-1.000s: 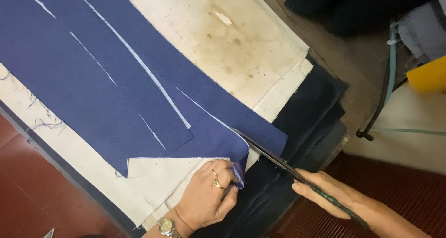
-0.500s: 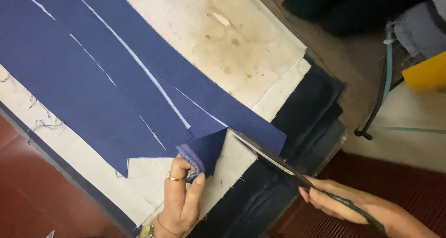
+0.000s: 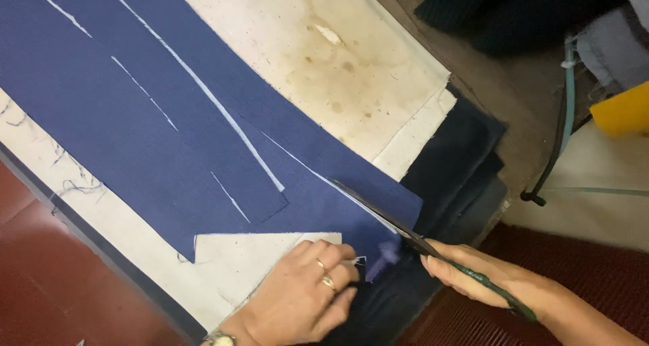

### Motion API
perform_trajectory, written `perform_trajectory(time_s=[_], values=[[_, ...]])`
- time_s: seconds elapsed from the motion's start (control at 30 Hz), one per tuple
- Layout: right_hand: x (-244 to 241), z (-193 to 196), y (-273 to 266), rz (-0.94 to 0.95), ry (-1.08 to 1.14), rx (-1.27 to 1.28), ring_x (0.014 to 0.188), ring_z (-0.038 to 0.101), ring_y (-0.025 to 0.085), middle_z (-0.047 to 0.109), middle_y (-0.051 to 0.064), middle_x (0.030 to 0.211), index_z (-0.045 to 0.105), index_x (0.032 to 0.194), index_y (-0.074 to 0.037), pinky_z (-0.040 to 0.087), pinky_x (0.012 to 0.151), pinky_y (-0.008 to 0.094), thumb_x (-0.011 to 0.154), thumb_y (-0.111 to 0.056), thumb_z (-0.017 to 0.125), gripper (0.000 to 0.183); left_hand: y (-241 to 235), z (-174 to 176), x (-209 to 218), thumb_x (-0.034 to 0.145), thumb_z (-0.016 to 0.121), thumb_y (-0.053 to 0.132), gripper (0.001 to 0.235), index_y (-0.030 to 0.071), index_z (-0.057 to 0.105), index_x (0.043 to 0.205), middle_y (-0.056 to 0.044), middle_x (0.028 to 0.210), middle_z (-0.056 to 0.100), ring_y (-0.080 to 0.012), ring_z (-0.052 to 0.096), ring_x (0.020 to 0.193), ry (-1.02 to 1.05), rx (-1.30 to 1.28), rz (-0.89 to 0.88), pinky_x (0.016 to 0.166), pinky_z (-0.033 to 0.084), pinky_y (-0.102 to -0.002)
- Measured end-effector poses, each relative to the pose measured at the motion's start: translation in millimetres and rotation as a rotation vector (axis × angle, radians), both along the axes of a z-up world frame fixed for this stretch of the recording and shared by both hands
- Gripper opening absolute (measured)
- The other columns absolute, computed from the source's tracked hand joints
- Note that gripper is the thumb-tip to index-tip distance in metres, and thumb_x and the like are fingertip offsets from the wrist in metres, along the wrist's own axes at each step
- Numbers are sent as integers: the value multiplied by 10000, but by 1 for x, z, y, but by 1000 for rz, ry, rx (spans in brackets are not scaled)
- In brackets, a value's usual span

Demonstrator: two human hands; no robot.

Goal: Cutting blue fabric pieces along chalk-marked patterns using tailor scissors on a work table.

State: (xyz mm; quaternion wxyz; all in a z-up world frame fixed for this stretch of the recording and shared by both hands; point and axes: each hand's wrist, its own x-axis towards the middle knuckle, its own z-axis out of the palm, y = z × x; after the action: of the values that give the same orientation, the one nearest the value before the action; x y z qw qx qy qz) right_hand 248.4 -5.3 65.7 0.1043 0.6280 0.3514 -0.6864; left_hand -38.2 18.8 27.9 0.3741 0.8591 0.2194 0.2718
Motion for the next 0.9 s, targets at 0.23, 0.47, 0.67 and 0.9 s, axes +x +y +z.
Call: perform_trajectory(time_s=[0.23,0.47,0.67,0.9], values=[[-1,-12,2,71,85,115,1254,595,57,628,-97,1381,494,1406,-274,452,1085,261,860,-491,398,595,101,-19,-62,876,524,66,386,79,549,1260,-125,1282,561,-317,577,1073,222,414,217,851,442,-459],[4,-22,-4,143,77,189,1108,661,47,691,-89,1253,558,1340,-257,537,983,238,873,-479,402,540,172,-39,-80,992,402,339,521,270,326,1503,-54,1550,335,-283,320,1421,468,637,8,1145,204,-538],[6,-24,-8,109,-26,147,744,596,46,684,-101,849,742,1158,-250,474,715,198,921,-364,474,376,181,-46,-78,999,339,388,486,305,369,1477,-21,1527,364,-280,344,1387,456,661,-97,1148,151,-552],[4,-5,2,116,-115,8,718,515,54,592,-84,829,658,949,-235,420,672,203,967,-359,511,193,183,-47,-77,974,377,402,500,306,387,1464,-11,1522,367,-287,356,1373,444,654,-88,1132,172,-569]])
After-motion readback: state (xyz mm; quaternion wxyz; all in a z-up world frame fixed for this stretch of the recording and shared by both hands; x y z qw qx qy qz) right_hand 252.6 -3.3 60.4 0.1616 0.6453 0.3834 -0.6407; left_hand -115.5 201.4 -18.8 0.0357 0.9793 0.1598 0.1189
